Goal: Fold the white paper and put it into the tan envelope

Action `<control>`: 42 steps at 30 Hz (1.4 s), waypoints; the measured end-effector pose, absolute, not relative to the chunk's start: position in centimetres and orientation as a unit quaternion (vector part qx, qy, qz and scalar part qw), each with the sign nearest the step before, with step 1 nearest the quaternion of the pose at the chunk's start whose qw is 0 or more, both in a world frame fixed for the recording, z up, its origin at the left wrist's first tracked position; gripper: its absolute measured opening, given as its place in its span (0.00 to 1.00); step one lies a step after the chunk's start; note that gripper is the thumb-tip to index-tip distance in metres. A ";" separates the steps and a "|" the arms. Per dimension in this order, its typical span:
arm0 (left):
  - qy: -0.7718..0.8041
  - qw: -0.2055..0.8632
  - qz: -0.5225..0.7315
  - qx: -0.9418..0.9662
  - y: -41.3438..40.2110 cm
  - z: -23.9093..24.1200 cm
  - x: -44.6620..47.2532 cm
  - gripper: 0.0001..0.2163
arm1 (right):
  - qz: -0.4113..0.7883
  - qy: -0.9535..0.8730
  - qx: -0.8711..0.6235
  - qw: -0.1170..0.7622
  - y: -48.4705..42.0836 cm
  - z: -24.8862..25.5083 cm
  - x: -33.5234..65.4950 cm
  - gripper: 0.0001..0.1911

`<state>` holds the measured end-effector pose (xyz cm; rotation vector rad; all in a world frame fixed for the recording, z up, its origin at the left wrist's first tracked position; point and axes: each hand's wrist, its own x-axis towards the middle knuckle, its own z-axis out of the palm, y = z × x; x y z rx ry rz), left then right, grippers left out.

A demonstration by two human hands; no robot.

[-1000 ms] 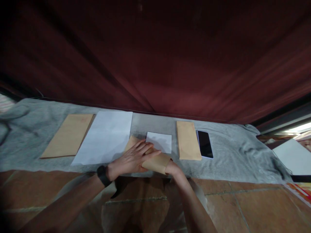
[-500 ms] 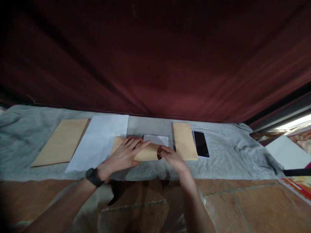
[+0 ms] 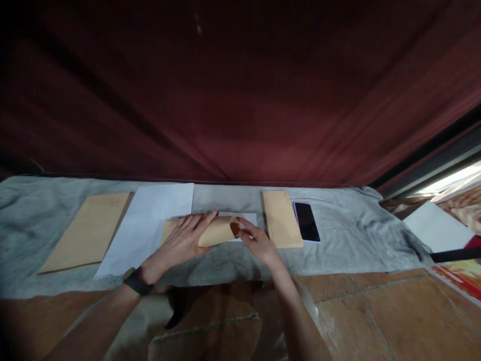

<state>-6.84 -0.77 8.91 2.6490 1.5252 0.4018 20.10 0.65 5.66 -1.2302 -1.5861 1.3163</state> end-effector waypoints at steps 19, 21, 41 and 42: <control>0.484 0.042 0.145 0.862 -0.7 8.1 -6.8 0.48 | 0.400 -0.617 -0.529 0.423 1.8 3.8 18.4 0.18; 0.485 0.040 0.152 0.860 -0.7 8.1 -6.8 0.48 | 0.439 -0.583 -0.511 0.455 2.0 3.9 18.2 0.17; 0.502 0.026 0.148 0.852 -0.7 8.3 -7.2 0.48 | 0.570 -0.489 -0.476 0.457 2.2 4.4 17.3 0.19; 0.505 0.024 0.147 0.850 -0.7 8.3 -7.3 0.48 | 0.556 -0.501 -0.484 0.454 2.3 4.4 17.6 0.19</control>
